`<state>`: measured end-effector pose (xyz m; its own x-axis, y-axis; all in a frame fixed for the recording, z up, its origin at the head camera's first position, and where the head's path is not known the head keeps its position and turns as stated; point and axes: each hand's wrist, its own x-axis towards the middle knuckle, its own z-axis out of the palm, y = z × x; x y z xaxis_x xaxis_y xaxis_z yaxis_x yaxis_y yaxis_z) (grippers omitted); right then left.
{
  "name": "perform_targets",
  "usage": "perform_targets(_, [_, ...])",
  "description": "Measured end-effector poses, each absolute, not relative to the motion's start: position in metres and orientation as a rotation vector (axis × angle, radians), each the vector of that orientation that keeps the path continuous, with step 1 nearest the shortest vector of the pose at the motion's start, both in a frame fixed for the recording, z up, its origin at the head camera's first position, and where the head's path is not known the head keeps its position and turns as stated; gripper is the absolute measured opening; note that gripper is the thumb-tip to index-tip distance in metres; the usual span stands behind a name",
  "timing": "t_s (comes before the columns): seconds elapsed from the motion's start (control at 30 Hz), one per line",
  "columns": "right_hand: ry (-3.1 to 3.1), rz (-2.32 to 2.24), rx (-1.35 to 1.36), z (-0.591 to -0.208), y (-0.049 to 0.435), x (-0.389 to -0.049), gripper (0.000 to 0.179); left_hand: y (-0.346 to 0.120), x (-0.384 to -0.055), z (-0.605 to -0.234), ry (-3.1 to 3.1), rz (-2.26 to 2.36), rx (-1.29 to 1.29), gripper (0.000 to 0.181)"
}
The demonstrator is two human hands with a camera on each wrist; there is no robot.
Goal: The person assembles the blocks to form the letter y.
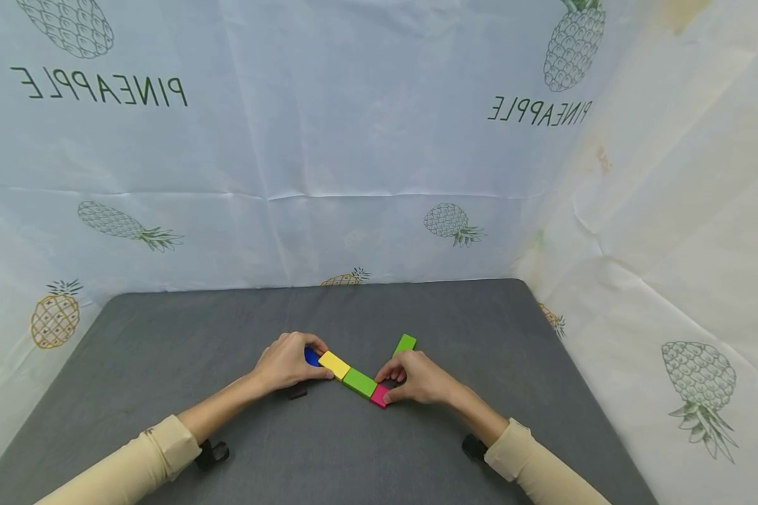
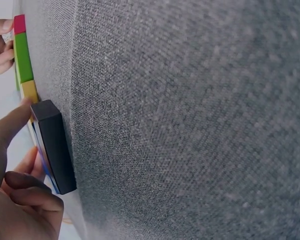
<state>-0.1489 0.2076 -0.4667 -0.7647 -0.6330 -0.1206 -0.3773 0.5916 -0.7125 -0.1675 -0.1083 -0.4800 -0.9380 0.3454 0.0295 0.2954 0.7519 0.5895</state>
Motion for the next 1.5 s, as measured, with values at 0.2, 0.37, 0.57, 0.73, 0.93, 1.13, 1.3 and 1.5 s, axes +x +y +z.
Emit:
perform_targets(0.2, [2.460,-0.981,-0.809,-0.467,0.207,-0.149,0.028,-0.108,-0.166,-0.480,2.876,0.946,0.562,0.042])
perform_targets(0.37, [2.457,-0.978,-0.804,-0.466,0.208,-0.148,0.028,-0.107,-0.166,-0.481,2.881,0.939,0.566,0.043])
perform_targets(0.57, [2.465,-0.979,-0.808,-0.467,0.209,-0.148,0.028,-0.106,-0.166,-0.479,2.879,0.947,0.590,0.043])
perform_targets(0.73, [2.455,-0.986,-0.800,-0.468,0.210,-0.147,0.028,-0.106,-0.165,-0.479,2.880,0.947,0.590,0.043])
perform_targets(0.93, [2.454,-0.983,-0.794,-0.468,0.209,-0.147,0.028,-0.106,-0.165,-0.480,2.873,0.947,0.588,0.044])
perform_targets(1.13, [2.460,-0.983,-0.797,-0.467,0.209,-0.147,0.028,-0.107,-0.166,-0.479,2.865,0.946,0.600,0.044])
perform_targets(1.3, [2.471,-0.974,-0.810,-0.466,0.208,-0.147,0.028,-0.111,-0.166,-0.478,2.850,0.972,0.661,0.048])
perform_targets(1.5, [2.471,-0.973,-0.824,-0.465,0.208,-0.147,0.028,-0.123,-0.167,-0.477,2.870,0.982,0.726,0.055])
